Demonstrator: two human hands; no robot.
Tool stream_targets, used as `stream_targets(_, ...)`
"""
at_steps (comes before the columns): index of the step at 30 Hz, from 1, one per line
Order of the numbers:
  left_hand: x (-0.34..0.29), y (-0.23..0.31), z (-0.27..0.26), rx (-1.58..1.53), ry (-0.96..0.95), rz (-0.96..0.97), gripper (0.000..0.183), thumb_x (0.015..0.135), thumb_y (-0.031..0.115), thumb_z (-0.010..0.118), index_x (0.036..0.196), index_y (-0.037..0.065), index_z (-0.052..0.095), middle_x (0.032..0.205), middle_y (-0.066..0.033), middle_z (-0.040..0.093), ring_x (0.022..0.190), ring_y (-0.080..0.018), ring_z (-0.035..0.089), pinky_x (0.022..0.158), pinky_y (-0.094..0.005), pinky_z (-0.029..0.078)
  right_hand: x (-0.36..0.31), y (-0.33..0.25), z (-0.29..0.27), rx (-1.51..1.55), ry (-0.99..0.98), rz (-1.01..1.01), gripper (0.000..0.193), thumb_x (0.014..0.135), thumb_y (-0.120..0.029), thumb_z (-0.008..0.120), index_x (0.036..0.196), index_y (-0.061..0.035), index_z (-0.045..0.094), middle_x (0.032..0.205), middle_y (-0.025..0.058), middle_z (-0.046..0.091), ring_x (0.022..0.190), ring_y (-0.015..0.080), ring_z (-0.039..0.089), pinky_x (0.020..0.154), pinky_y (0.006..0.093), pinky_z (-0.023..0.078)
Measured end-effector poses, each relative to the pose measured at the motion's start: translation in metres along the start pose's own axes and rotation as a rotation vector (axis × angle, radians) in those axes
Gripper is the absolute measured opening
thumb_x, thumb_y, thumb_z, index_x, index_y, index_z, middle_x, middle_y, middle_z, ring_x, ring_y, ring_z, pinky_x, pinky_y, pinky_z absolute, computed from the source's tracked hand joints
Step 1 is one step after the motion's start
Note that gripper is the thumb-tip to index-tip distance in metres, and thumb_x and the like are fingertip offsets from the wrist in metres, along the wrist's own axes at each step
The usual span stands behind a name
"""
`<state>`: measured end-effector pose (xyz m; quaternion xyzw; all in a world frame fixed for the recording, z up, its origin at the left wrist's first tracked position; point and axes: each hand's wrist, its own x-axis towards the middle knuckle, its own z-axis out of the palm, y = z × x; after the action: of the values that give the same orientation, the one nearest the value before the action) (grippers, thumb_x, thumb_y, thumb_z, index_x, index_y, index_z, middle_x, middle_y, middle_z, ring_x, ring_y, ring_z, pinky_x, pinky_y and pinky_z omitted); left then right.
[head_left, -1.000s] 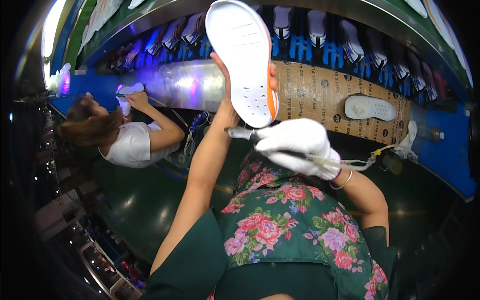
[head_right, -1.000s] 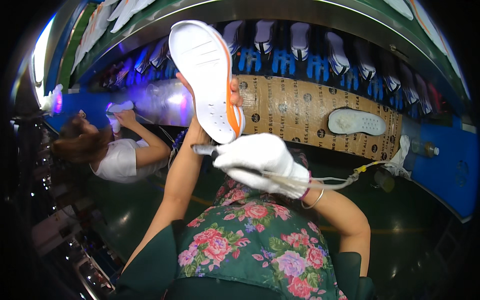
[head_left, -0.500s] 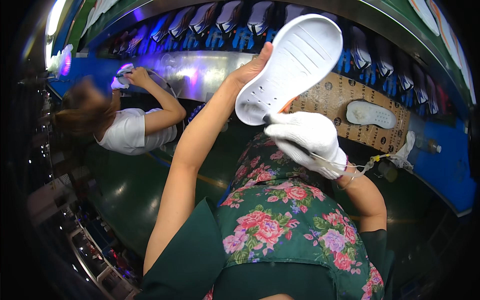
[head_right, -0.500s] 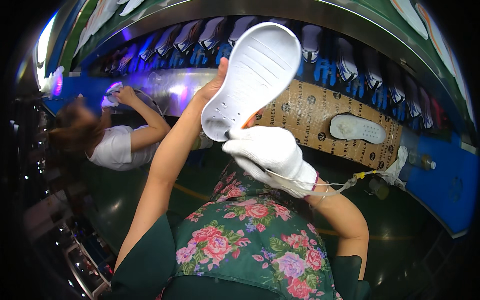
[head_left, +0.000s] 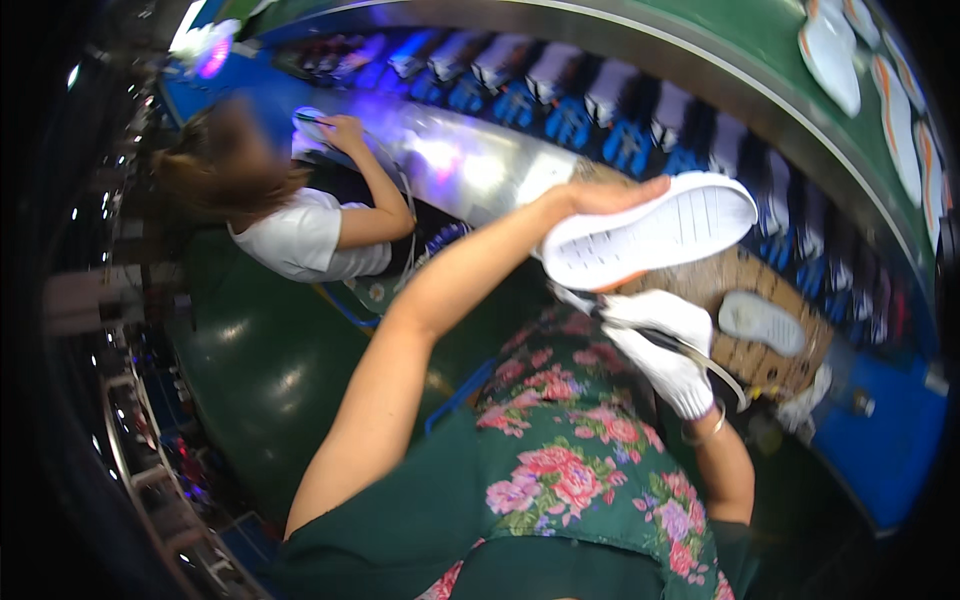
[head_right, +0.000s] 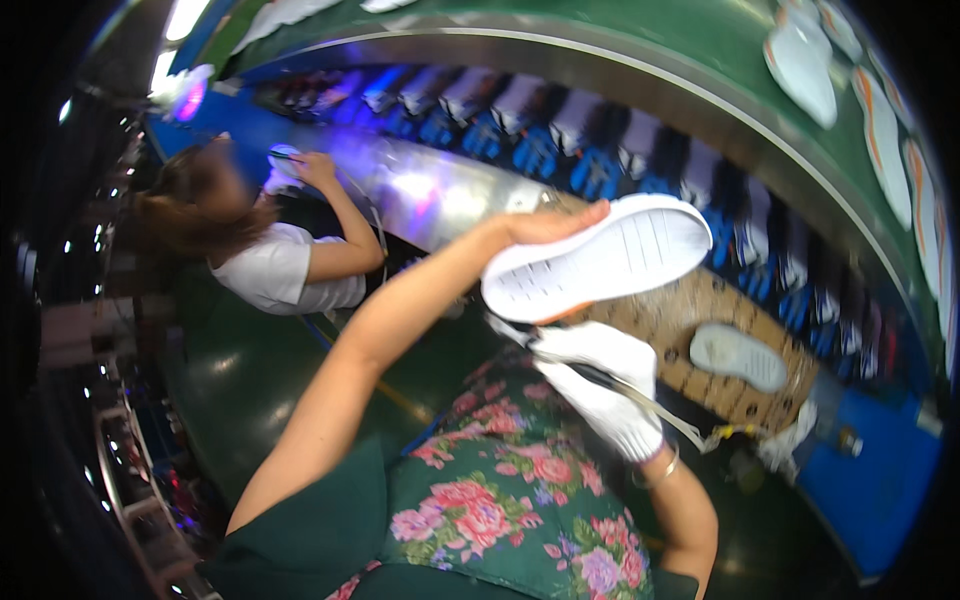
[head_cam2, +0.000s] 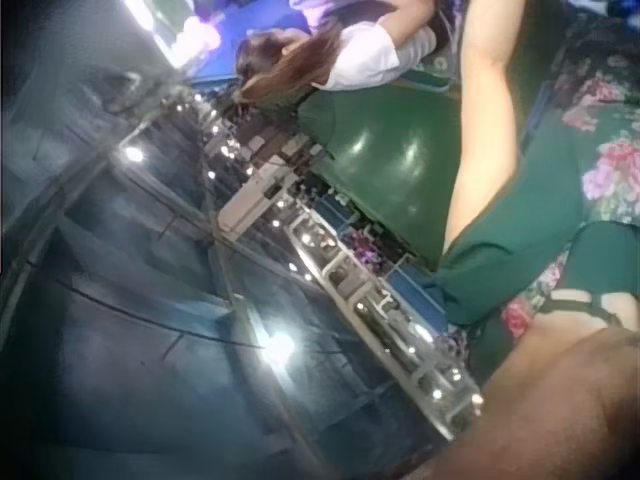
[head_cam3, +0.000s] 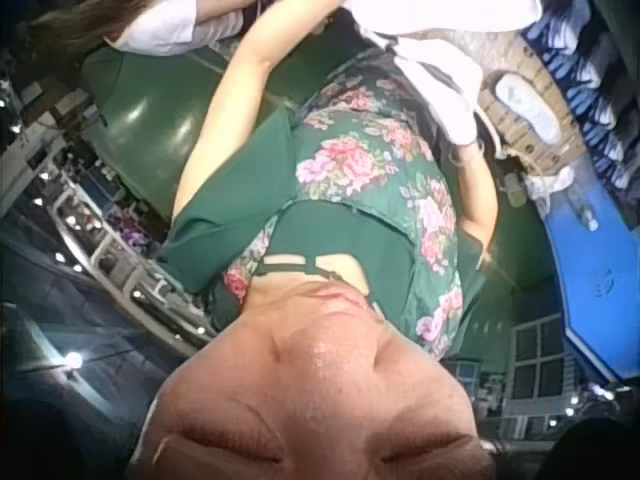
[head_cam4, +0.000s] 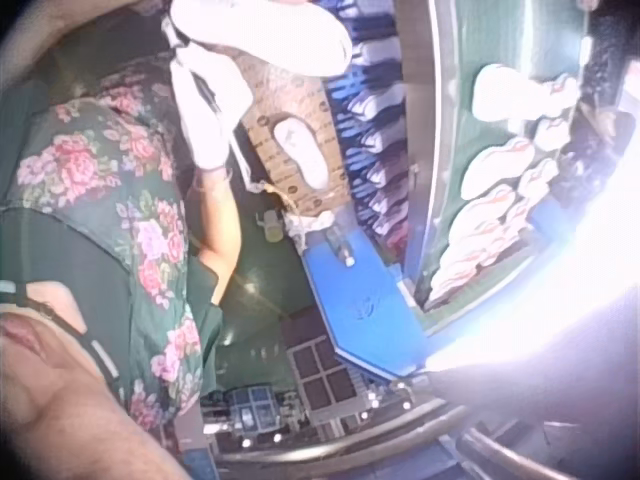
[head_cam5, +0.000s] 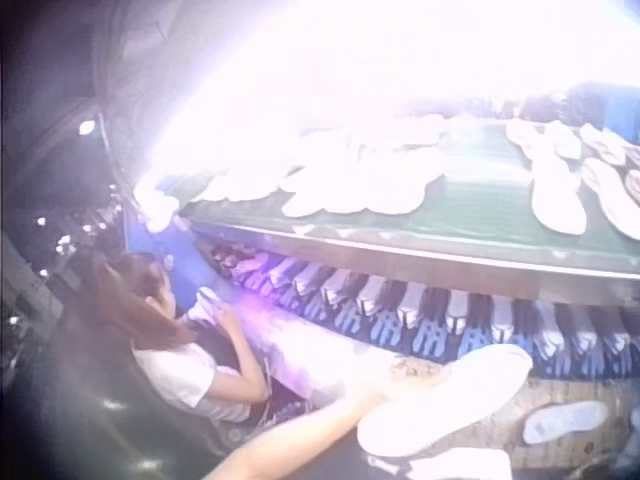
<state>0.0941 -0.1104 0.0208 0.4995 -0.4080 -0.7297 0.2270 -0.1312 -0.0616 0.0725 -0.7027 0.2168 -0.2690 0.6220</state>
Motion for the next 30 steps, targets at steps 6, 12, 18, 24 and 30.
stream_targets(6,0.020,-0.067,0.020,-0.946,-0.119,0.428,0.084,0.096,0.071,0.027,0.151,0.008,0.035,0.139,-0.0139,0.054,0.122,-0.0255,0.056,0.105,-0.0381,0.046,0.004,0.003,-0.027,0.202,0.542,0.264,0.017,0.086,0.001,0.067,0.101,0.0053,0.072,0.083,0.0028,0.066,0.063,0.0079,0.057,0.057,0.0213,0.045)
stream_targets(12,0.014,-0.081,0.070,-0.975,0.068,0.525,0.052,0.106,0.033,0.039,0.144,-0.002,0.036,0.136,-0.0187,0.054,0.124,-0.0267,0.056,0.106,-0.0439,0.047,0.008,0.007,-0.050,-0.279,0.441,-0.028,0.018,0.078,0.005,0.070,0.096,0.0036,0.074,0.082,0.0061,0.068,0.071,0.0111,0.060,0.065,0.0251,0.047)
stream_targets(18,-0.015,-0.087,0.073,-0.765,-0.002,0.368,0.048,0.103,0.032,0.049,0.141,0.003,0.043,0.127,-0.0165,0.059,0.106,-0.0251,0.066,0.090,-0.0410,0.059,0.001,0.009,-0.049,-0.325,0.356,-0.089,0.015,0.074,0.001,0.076,0.089,0.0002,0.074,0.086,0.0116,0.073,0.080,0.0203,0.069,0.076,0.0301,0.053)
stream_targets(24,-0.038,-0.062,0.075,-1.384,-0.208,0.577,0.087,0.093,0.074,0.032,0.153,0.012,0.029,0.144,-0.0237,0.046,0.118,-0.0457,0.057,0.094,-0.0584,0.052,0.000,-0.003,-0.036,-0.326,0.369,-0.189,0.015,0.075,0.002,0.076,0.089,0.0012,0.074,0.089,0.0129,0.073,0.080,0.0229,0.070,0.076,0.0316,0.053)
stream_targets(30,-0.039,-0.055,0.095,-1.224,-0.106,0.698,0.093,0.076,0.050,0.061,0.153,0.010,0.029,0.146,-0.0234,0.043,0.127,-0.0391,0.052,0.106,-0.0586,0.044,0.005,-0.017,-0.026,-0.426,0.418,-0.266,0.023,0.076,-0.002,0.078,0.099,-0.0021,0.074,0.094,0.0144,0.073,0.083,0.0265,0.072,0.075,0.0336,0.056)
